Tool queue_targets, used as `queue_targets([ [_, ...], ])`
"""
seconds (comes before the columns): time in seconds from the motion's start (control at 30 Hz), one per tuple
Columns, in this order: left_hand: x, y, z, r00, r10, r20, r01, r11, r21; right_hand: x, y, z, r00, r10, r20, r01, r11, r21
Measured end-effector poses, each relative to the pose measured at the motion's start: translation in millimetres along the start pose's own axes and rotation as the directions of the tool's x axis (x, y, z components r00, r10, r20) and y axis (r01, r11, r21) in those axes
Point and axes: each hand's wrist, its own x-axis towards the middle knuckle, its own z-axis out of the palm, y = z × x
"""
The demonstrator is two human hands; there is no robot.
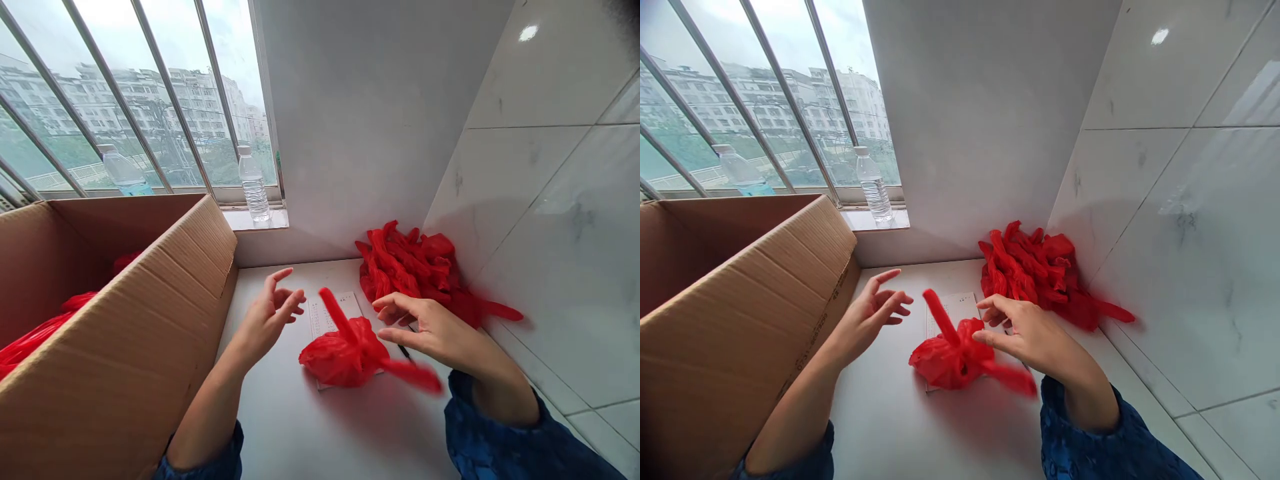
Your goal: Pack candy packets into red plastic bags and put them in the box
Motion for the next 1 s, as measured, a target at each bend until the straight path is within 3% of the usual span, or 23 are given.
queue_targets([
  [0.07,-3.5,-7.5,-0.3,0.995,-0.032,0.093,0.003,0.956,0.295,0.9,3.6,3.0,0.998,0.029,-0.058,-0.033,0.998,-0.06],
  [0.13,-8.8,-13.4,7.3,0.967,-0.049,0.249,-0.08,0.873,0.482,2.5,6.4,8.1,0.994,0.039,-0.102,-0.052,0.99,-0.132],
  [0.2,-13.6,-16.0,22.8,0.907,-0.009,0.421,-0.234,0.82,0.523,5.1,8.3,15.2,0.997,0.048,-0.066,-0.06,0.98,-0.188],
  [0.27,-14.9,-15.6,40.5,0.861,0.072,0.503,-0.369,0.769,0.522,9.3,9.2,22.8,0.999,0.04,0.02,-0.035,0.978,-0.206],
  [0.33,-11.7,-14.3,52.6,0.87,0.123,0.478,-0.414,0.708,0.572,15.5,9.6,30.2,0.997,0.0,0.078,0.015,0.981,-0.191],
  [0.4,-6.1,-13.9,55.4,0.914,0.113,0.389,-0.36,0.666,0.654,23.3,10.6,38.0,0.996,-0.054,0.074,0.066,0.983,-0.172],
  [0.57,-0.8,-18.9,47.7,0.972,0.062,0.228,-0.215,0.635,0.742,39.3,24.0,66.5,0.987,-0.152,-0.058,0.138,0.971,-0.198],
  [0.67,-7.3,-27.6,59.7,0.973,0.102,0.208,-0.223,0.66,0.717,37.7,42.1,89.4,0.975,-0.17,-0.141,0.129,0.957,-0.258],
  [0.77,-15.2,-45.6,83.7,0.959,0.176,0.221,-0.281,0.664,0.693,28.6,62.9,112.1,0.963,-0.205,-0.176,0.152,0.949,-0.276],
  [0.87,-18.8,-72.1,103.7,0.961,0.171,0.215,-0.275,0.581,0.766,19.8,79.7,131.2,0.967,-0.194,-0.167,0.14,0.947,-0.289],
  [1.0,-16.3,-103.0,111.0,0.963,0.156,0.219,-0.267,0.474,0.839,18.2,91.7,148.1,0.988,-0.134,-0.081,0.101,0.943,-0.318],
])
